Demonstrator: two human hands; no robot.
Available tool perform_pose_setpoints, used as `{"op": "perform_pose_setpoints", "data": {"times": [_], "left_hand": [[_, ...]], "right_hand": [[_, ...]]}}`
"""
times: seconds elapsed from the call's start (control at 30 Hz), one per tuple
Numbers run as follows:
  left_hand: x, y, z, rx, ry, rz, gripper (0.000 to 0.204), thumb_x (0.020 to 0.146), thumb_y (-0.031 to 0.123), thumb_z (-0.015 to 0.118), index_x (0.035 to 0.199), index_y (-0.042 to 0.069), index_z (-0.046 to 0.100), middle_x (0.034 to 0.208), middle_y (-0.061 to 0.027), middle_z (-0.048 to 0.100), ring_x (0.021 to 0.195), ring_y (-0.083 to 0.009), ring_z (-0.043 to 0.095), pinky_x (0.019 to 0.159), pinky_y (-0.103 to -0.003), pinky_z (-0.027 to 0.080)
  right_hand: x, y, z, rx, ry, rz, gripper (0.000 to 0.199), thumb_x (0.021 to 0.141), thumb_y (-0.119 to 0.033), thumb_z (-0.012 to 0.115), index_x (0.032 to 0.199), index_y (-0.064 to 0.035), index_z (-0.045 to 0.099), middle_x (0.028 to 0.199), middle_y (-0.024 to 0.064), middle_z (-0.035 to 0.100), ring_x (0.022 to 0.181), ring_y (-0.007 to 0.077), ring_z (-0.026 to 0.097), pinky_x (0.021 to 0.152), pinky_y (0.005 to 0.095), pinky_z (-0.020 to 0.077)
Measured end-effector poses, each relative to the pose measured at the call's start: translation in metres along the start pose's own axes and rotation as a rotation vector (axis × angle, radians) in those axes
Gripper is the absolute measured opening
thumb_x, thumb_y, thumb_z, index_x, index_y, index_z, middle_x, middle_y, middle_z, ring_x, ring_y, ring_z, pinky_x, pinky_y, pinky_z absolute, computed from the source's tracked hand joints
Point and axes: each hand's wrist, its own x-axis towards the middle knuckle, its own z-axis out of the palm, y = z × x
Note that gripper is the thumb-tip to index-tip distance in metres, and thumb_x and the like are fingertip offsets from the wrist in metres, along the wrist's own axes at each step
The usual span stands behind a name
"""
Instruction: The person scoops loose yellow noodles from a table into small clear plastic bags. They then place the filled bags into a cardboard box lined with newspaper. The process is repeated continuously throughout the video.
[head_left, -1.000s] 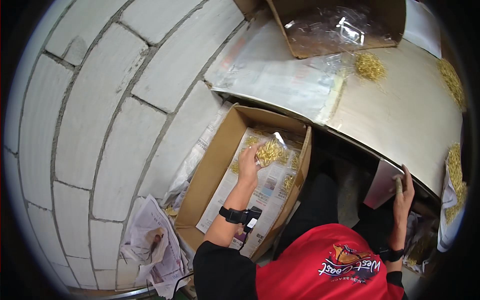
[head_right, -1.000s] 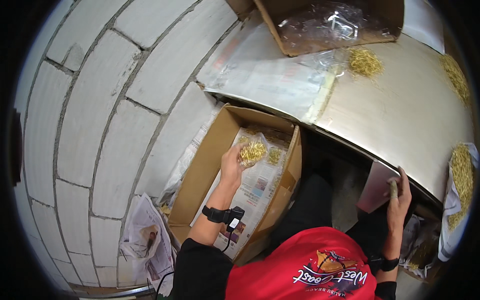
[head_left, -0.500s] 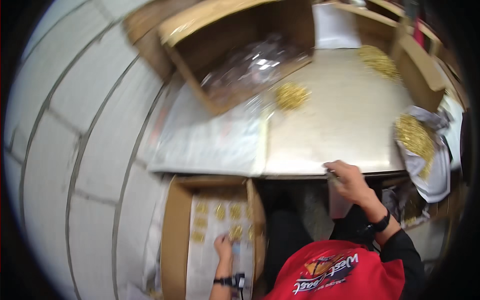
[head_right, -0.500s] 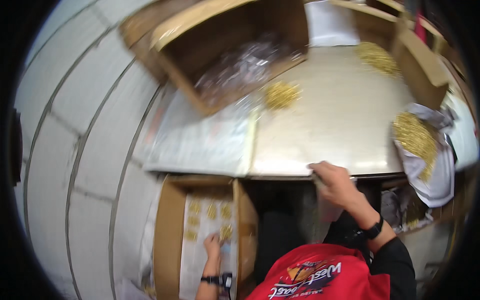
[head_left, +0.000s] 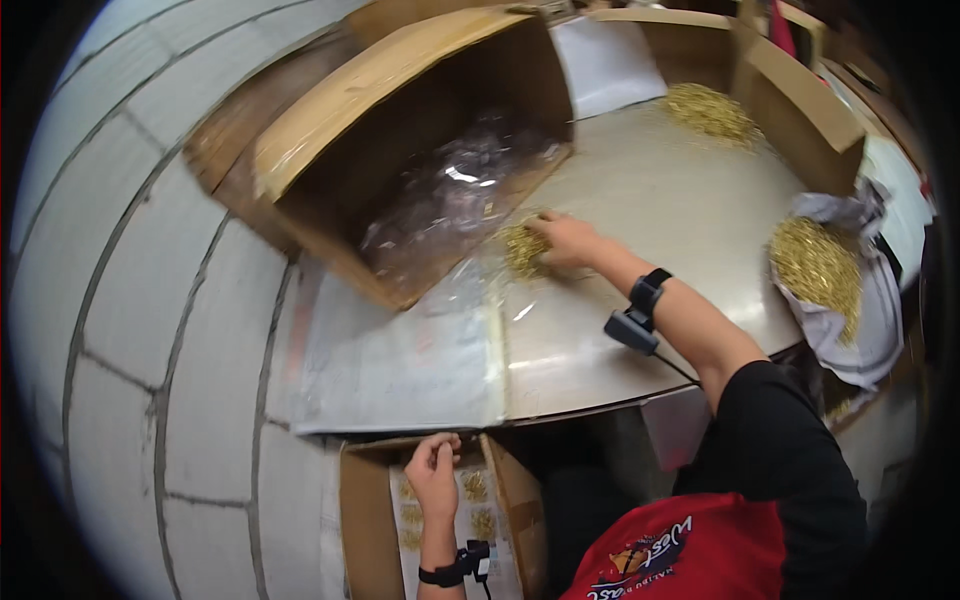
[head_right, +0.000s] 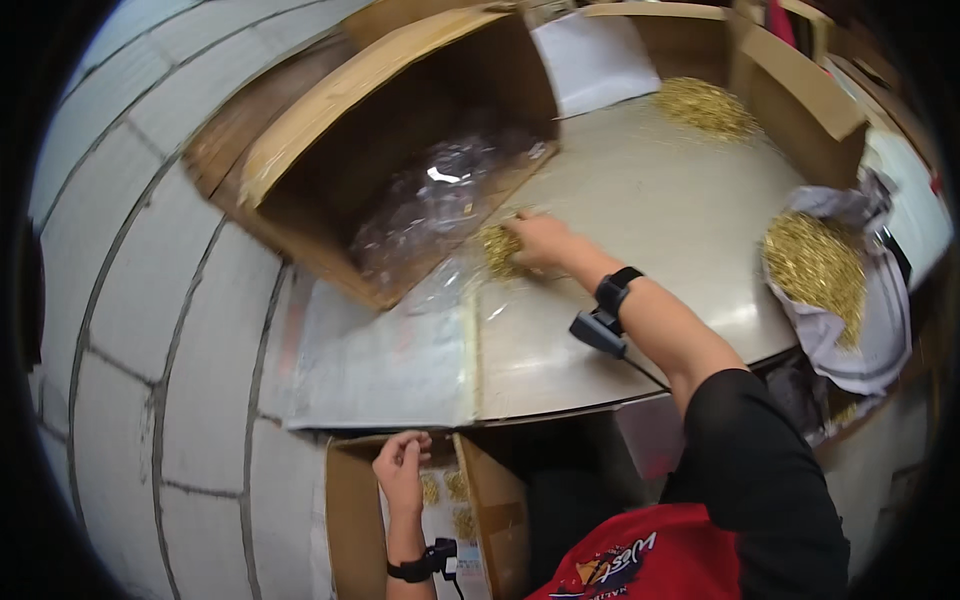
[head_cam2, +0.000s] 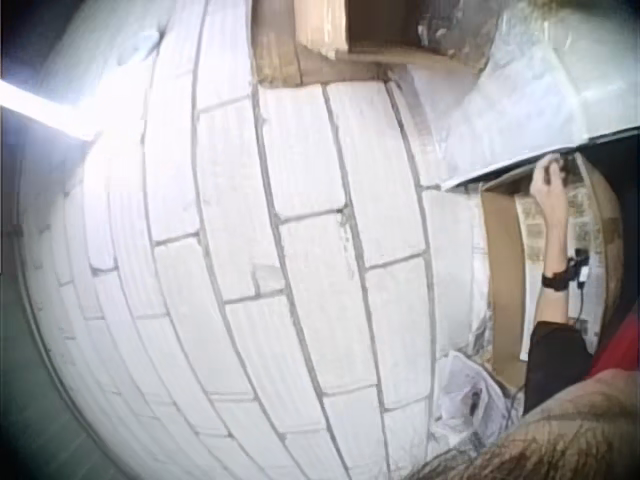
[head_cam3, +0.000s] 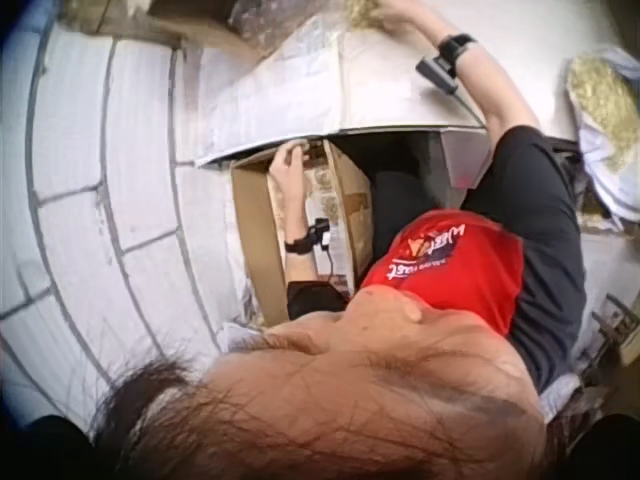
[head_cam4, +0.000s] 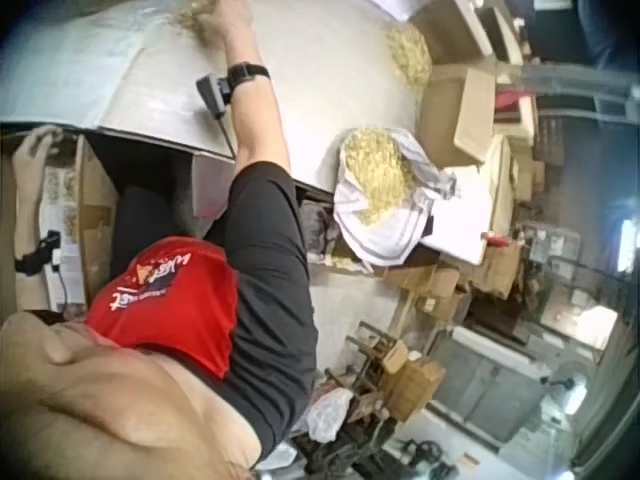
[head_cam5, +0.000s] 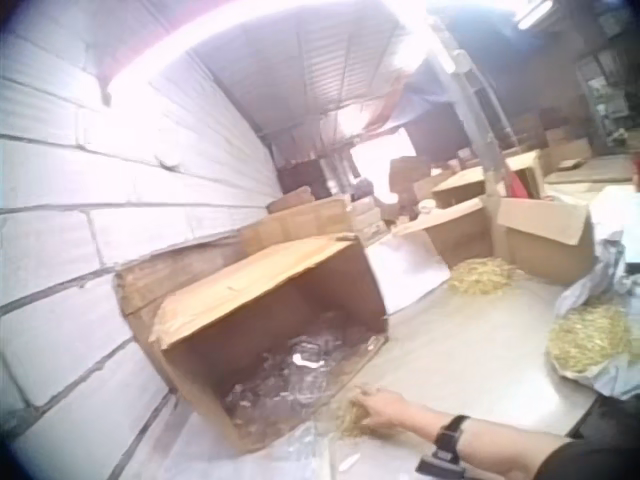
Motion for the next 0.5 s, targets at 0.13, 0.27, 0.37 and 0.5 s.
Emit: {"op": "perform_pose_setpoints", "data": {"times": [0.13, 0.27, 0.37, 0.5], "left_hand": [[0.076, 0.000, 0.042, 0.159, -0.033, -0.032, 0.016, 0.086, 0.012, 0.057, 0.087, -0.003, 0.062, 0.073, -0.0049, 0.061, 0.063, -0.0103, 0.055, 0.055, -0.025, 0.044], [0.141, -0.002, 0.112, 0.608, 0.020, 0.144, 0.025, 0.082, 0.023, 0.061, 0.080, -0.002, 0.060, 0.076, -0.0142, 0.063, 0.067, -0.0256, 0.059, 0.062, -0.036, 0.047], [0.149, 0.014, 0.149, 0.826, 0.073, 0.177, 0.031, 0.078, 0.029, 0.062, 0.076, -0.002, 0.058, 0.080, -0.0184, 0.063, 0.074, -0.0347, 0.059, 0.069, -0.043, 0.046], [0.175, -0.006, 0.151, 0.846, 0.088, 0.252, 0.022, 0.076, 0.020, 0.061, 0.076, 0.000, 0.055, 0.076, -0.0176, 0.062, 0.062, -0.0311, 0.059, 0.058, -0.041, 0.048]], "right_hand": [[-0.033, -0.024, -0.011, -0.129, -0.017, -0.018, 0.039, 0.060, -0.025, 0.066, 0.091, -0.0011, 0.064, 0.094, 0.0226, 0.060, 0.085, 0.0360, 0.062, 0.070, 0.0421, 0.0517], [-0.078, -0.001, -0.058, 0.077, 0.113, 0.241, 0.027, 0.063, -0.016, 0.059, 0.082, 0.0034, 0.063, 0.081, 0.0208, 0.062, 0.082, 0.0349, 0.061, 0.074, 0.0405, 0.0517], [-0.102, 0.029, -0.078, 0.391, 0.277, 0.372, 0.026, 0.065, -0.013, 0.057, 0.083, 0.0054, 0.062, 0.085, 0.0238, 0.062, 0.073, 0.0354, 0.062, 0.071, 0.0412, 0.0522], [-0.115, 0.062, -0.063, 1.109, 0.474, 0.634, 0.022, 0.071, -0.008, 0.054, 0.086, 0.0083, 0.059, 0.081, 0.0231, 0.061, 0.064, 0.0319, 0.061, 0.059, 0.0420, 0.0523]]}}
